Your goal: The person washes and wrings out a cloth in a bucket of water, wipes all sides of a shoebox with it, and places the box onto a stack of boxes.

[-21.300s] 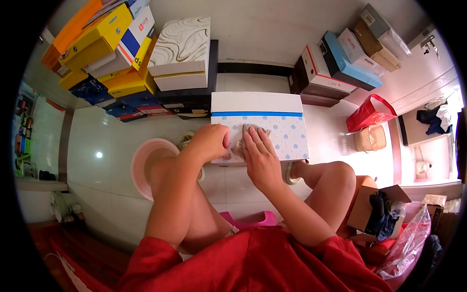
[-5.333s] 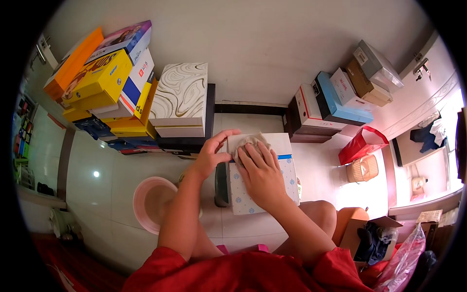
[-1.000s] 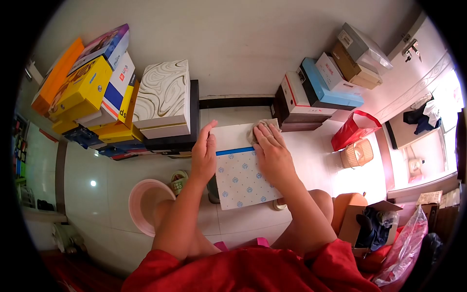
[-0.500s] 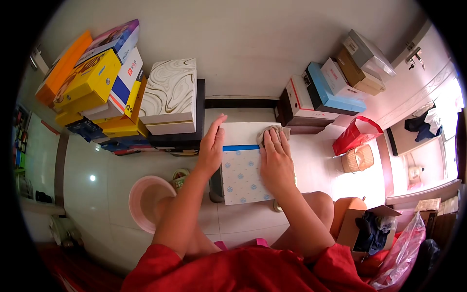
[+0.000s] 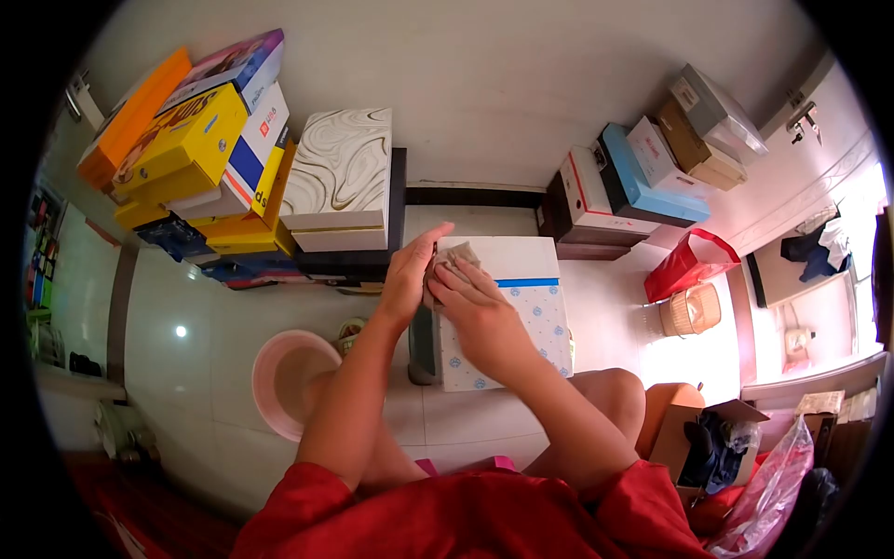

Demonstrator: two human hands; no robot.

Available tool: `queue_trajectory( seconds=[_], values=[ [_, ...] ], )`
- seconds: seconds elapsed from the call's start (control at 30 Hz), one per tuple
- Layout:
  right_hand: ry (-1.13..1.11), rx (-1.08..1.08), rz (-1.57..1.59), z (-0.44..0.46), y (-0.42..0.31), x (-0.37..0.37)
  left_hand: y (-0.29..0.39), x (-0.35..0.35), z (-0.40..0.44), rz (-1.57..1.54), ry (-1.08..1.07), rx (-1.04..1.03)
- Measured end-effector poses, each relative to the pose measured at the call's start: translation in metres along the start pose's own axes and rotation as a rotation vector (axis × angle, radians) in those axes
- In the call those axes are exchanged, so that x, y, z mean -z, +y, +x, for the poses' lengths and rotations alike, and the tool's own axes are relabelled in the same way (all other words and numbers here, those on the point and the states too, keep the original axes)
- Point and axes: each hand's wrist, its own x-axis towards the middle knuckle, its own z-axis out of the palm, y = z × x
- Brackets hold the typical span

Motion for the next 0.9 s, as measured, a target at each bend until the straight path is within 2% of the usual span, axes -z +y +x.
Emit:
queue_trajectory(
  seconds=[0.07, 0.1, 0.17, 0.2, 0.23, 0.3, 0.33, 0.4, 0.43, 0.5, 0.63, 0.7, 0.83, 0.9],
  values=[
    [-0.037, -0.064, 0.357, -0.004, 0.011, 0.014, 0.004, 0.004, 0.000, -0.017, -0.062, 0.079],
    [-0.047, -0.061, 0.361, -0.005, 0.010, 0.018, 0.007, 0.005, -0.001, -0.020, -0.052, 0.082],
    [0.134, -0.227, 0.379, -0.006, 0.009, 0.026, 0.013, 0.001, -0.005, 0.158, -0.039, 0.144],
    [0.102, -0.259, 0.392, -0.008, 0.011, 0.028, 0.016, -0.003, -0.007, 0.081, 0.024, 0.110],
    [0.099, -0.257, 0.394, -0.008, 0.010, 0.028, 0.015, -0.001, -0.008, 0.081, 0.027, 0.110],
    [0.073, -0.155, 0.175, -0.008, 0.005, 0.028, 0.013, 0.007, -0.008, 0.247, 0.162, -0.078],
    [0.074, -0.154, 0.178, -0.009, 0.004, 0.026, 0.015, 0.014, -0.008, 0.249, 0.163, -0.078],
    [0.024, -0.123, 0.086, -0.011, 0.002, 0.021, 0.023, 0.027, -0.009, 0.224, 0.030, 0.111],
    [0.022, -0.122, 0.087, -0.012, 0.003, 0.020, 0.025, 0.028, -0.010, 0.224, 0.031, 0.112],
    [0.029, -0.103, 0.062, -0.013, 0.004, 0.018, 0.028, 0.029, -0.013, 0.269, -0.150, 0.295],
    [0.012, -0.091, 0.066, -0.015, 0.001, 0.020, 0.032, 0.029, -0.013, 0.271, -0.194, 0.378],
    [0.013, -0.108, 0.068, -0.015, 0.000, 0.020, 0.036, 0.031, -0.013, 0.173, -0.276, 0.424],
    [0.030, -0.118, 0.082, -0.016, 0.000, 0.020, 0.036, 0.030, -0.016, 0.244, -0.348, 0.456],
    [0.014, -0.054, 0.081, -0.018, 0.001, 0.021, 0.036, 0.030, -0.016, 0.253, -0.385, 0.482]
  ],
)
